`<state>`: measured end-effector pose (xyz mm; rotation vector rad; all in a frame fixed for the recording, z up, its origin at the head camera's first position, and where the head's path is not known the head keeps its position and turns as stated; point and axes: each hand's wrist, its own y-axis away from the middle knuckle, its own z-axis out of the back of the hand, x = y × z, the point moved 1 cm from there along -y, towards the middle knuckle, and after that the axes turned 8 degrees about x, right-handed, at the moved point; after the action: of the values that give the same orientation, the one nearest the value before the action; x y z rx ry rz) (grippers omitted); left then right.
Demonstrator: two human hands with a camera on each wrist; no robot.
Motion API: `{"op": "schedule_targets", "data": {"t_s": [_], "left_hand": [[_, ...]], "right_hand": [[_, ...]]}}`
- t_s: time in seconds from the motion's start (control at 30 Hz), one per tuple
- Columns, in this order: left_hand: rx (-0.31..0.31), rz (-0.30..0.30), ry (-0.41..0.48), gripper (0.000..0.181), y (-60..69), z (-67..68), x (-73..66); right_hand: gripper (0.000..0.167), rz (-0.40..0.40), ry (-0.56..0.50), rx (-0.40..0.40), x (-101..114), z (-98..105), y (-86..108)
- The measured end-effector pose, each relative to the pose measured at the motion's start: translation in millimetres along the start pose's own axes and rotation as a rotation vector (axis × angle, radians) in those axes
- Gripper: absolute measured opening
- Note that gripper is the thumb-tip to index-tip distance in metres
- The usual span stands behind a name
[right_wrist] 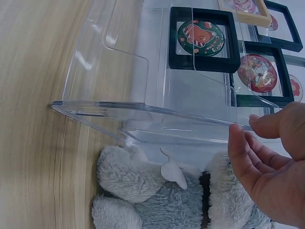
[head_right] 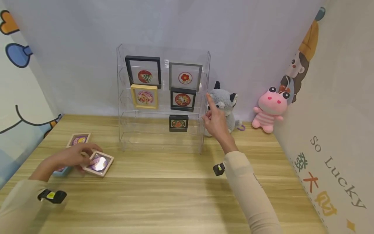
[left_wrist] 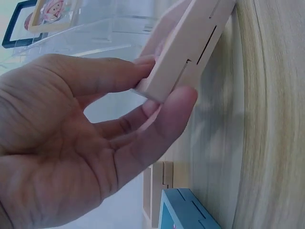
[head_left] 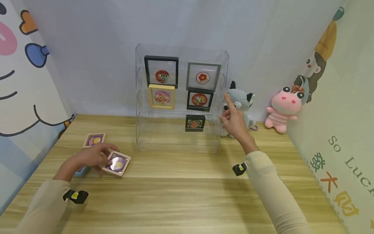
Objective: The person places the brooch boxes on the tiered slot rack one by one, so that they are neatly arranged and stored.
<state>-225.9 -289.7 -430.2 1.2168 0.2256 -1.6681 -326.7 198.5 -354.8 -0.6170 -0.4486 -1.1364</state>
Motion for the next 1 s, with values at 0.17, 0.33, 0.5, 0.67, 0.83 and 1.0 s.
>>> {"op": "schedule_targets", "data": {"t_s": [0.17,0.33,0.5,0.67,0.83,1.0], "left_hand": [[0.012,-0.059,0.008,0.054,1.2,-0.3,-3.9],[0.014,-0.13,-0.009,0.049,0.2,-2.2,-13.8],[0.005,-0.189,0.003,0.049,-0.9,-5.6,-26.0],[-0.007,-0.238,0.013,0.051,-5.8,-8.6,-42.1],[-0.061,-0.343,-0.043,0.049,-16.6,-9.5,-65.5],[-0.136,-0.388,-0.085,0.048,-29.2,-8.9,-92.5]], "right_hand": [[0.084,0.005,0.003,-0.002,1,1,-1.9],[0.084,0.005,-0.004,-0.004,2,2,-2.5],[0.084,0.001,-0.002,-0.005,2,3,-2.6],[0.084,-0.008,-0.001,0.004,3,2,-1.8],[0.083,-0.01,-0.005,0.001,2,2,-0.2],[0.082,-0.004,-0.01,0.002,2,1,0.2]]}}
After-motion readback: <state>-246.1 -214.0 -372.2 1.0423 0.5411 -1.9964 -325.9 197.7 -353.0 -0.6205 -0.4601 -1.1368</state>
